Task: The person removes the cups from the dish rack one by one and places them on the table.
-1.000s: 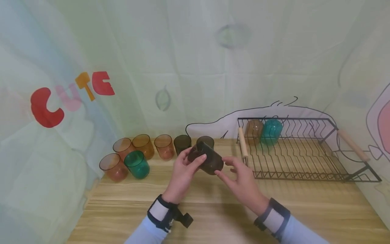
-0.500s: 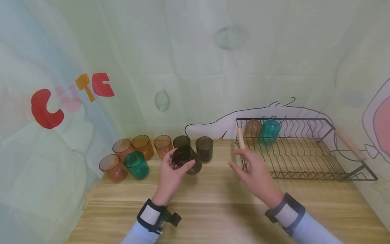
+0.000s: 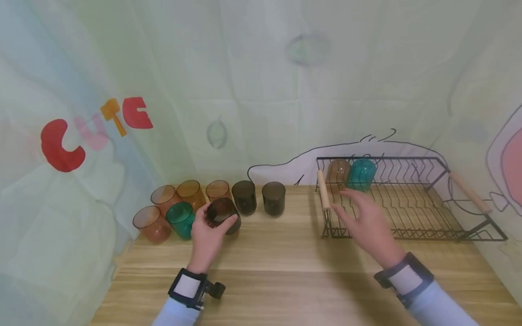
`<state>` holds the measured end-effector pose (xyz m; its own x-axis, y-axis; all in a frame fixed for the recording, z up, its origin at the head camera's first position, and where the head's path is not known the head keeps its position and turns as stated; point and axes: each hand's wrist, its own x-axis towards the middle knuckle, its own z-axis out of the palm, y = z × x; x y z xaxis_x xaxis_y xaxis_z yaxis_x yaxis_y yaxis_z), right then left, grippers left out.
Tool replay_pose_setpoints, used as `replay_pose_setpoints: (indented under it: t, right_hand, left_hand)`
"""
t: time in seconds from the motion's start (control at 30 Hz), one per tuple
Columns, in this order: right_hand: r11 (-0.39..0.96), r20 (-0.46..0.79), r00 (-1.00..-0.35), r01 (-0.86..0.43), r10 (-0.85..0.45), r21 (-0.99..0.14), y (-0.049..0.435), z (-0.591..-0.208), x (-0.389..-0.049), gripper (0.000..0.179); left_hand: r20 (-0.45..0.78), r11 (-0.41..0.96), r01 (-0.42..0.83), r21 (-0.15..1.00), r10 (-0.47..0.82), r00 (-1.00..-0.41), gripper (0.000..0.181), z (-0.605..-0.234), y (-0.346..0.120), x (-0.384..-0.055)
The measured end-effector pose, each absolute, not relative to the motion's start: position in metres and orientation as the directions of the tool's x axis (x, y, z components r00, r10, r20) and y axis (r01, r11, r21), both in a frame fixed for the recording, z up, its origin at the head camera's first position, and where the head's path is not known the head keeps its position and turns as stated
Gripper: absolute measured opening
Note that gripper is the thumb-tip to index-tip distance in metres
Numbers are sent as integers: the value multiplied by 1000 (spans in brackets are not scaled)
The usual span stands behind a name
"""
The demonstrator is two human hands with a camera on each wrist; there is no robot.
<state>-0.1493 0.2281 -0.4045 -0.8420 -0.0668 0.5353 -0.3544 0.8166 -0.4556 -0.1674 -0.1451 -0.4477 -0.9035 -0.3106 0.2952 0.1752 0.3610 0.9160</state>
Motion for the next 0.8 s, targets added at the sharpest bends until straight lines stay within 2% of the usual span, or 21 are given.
replay_pose_setpoints:
  t: [0.17, 0.43, 0.8]
  right_hand:
    - [822, 524, -846, -366, -99, -437, 232, -402, -149, 51]
    - [851, 353, -930, -263, -99, -454, 232, -404, -145, 68]
    - [850, 395, -911, -300, -120, -433, 231, -411, -148, 59]
  left_hand:
    - [314, 437, 137, 889, -364, -877, 78, -454, -157, -172]
    - [302, 494, 78, 866, -393, -869, 79, -465, -167, -178]
    - [288, 515, 46, 856, -401, -869, 80, -473, -170, -182]
